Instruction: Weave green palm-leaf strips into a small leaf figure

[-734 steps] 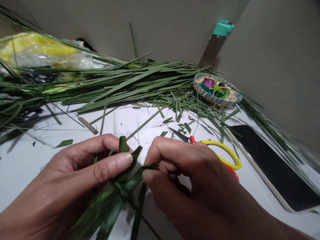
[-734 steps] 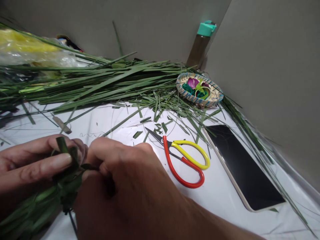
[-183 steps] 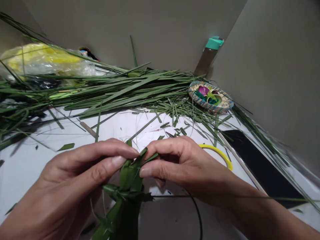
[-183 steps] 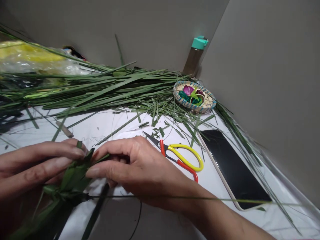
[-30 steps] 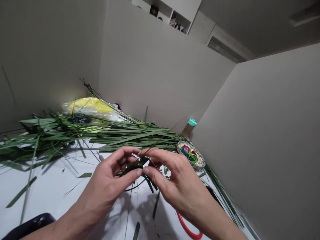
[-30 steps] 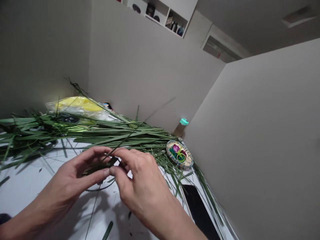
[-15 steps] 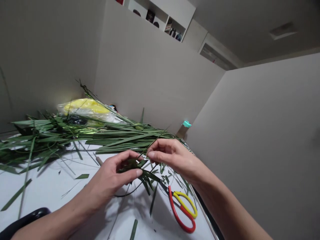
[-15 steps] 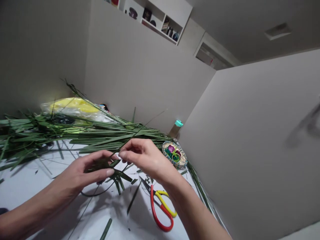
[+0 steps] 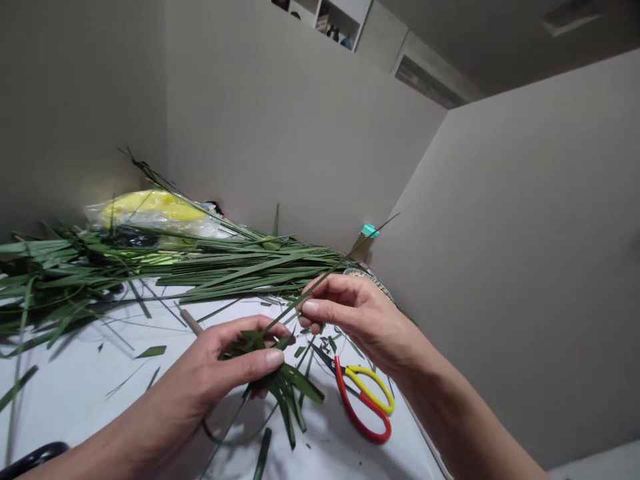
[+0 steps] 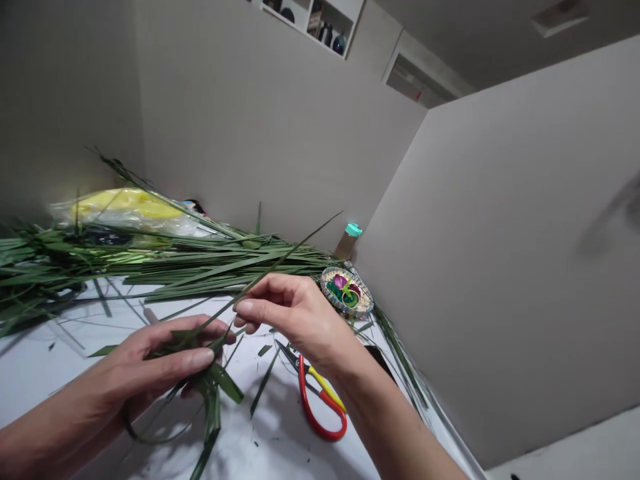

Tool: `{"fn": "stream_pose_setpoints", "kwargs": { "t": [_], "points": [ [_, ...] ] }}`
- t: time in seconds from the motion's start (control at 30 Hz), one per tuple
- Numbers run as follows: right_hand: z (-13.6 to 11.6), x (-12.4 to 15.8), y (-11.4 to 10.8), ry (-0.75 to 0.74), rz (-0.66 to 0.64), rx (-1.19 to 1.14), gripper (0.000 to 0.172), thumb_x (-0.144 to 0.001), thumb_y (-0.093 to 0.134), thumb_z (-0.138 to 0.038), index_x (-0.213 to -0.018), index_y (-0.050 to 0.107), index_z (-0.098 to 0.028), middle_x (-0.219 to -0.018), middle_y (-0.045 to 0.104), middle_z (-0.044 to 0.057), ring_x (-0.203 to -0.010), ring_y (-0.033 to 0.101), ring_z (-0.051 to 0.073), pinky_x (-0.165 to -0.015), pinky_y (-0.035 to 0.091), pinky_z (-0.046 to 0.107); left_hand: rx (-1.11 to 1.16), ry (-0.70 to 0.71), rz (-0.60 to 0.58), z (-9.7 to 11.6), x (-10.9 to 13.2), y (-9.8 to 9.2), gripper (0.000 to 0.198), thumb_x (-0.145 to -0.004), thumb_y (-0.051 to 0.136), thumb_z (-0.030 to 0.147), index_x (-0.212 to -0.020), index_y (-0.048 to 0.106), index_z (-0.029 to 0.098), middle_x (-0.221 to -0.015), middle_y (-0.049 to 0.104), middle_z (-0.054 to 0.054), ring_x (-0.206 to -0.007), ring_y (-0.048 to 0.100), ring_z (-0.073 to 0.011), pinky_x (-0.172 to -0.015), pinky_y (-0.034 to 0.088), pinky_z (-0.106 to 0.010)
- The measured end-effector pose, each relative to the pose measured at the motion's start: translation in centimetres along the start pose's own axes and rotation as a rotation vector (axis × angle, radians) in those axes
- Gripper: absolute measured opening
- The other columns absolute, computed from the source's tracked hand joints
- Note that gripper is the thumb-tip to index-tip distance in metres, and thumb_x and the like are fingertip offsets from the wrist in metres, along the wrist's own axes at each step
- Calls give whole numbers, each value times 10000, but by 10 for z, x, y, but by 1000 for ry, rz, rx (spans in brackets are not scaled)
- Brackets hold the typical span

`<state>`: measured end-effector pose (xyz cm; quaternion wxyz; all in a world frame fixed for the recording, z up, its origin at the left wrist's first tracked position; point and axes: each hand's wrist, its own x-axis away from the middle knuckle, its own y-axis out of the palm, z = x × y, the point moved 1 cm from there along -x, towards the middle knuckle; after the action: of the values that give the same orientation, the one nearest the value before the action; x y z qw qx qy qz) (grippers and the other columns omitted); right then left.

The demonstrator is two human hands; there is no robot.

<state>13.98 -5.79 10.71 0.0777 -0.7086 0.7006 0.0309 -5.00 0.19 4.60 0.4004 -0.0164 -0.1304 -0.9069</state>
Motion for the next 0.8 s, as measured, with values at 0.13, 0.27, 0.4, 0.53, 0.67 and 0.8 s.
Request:
{"fn": "stream_pose_setpoints", "kwargs": {
  "t": [0.13,0.27,0.4,0.53,0.67,0.8],
  "points": [
    [9,9,-14,-30,79,-52,156,-843,860,-309,-818,752,-199,-756,694,-44,-714,622,88,-719,472,228,40,-73,100,-7,3,3,518,-544,975,587,-947,832,296,-1035,792,-30,-825,650,-214,-653,553,-268],
    [29,19,-26,-15,167,-76,130,-894,811,-321,-864,744,-213,-777,692,-50,-732,615,77,-711,463,205,90,-119,186,-10,5,6,515,-506,1014,550,-910,830,289,-885,769,5,-707,626,-150,-590,550,-197],
    [51,33,-18,75,150,-57,128,-907,767,-318,-870,724,-204,-759,696,-34,-719,615,97,-709,472,223,169,-179,259,-19,2,5,555,-445,1060,453,-913,819,280,-864,778,12,-632,651,-133,-535,563,-180],
    [55,43,-1,172,97,5,42,-843,746,-226,-832,726,-190,-748,687,-20,-706,614,128,-696,475,252,196,-249,442,-28,1,1,638,-364,1088,376,-936,811,309,-997,814,23,-744,752,-194,-549,618,-202],
    [49,48,5,151,85,216,62,-849,712,-173,-842,758,-215,-850,757,-18,-805,656,140,-737,456,242,315,-289,285,-27,1,6,455,-466,1065,290,-851,825,273,-789,802,18,-613,708,-147,-529,596,-173],
    [49,48,2,56,91,438,122,-891,665,-138,-861,749,-222,-779,728,-50,-716,623,106,-702,435,224,315,-281,412,-26,1,6,564,-430,1071,277,-948,847,274,-877,840,-5,-614,725,-157,-507,593,-166]
  ]
}}
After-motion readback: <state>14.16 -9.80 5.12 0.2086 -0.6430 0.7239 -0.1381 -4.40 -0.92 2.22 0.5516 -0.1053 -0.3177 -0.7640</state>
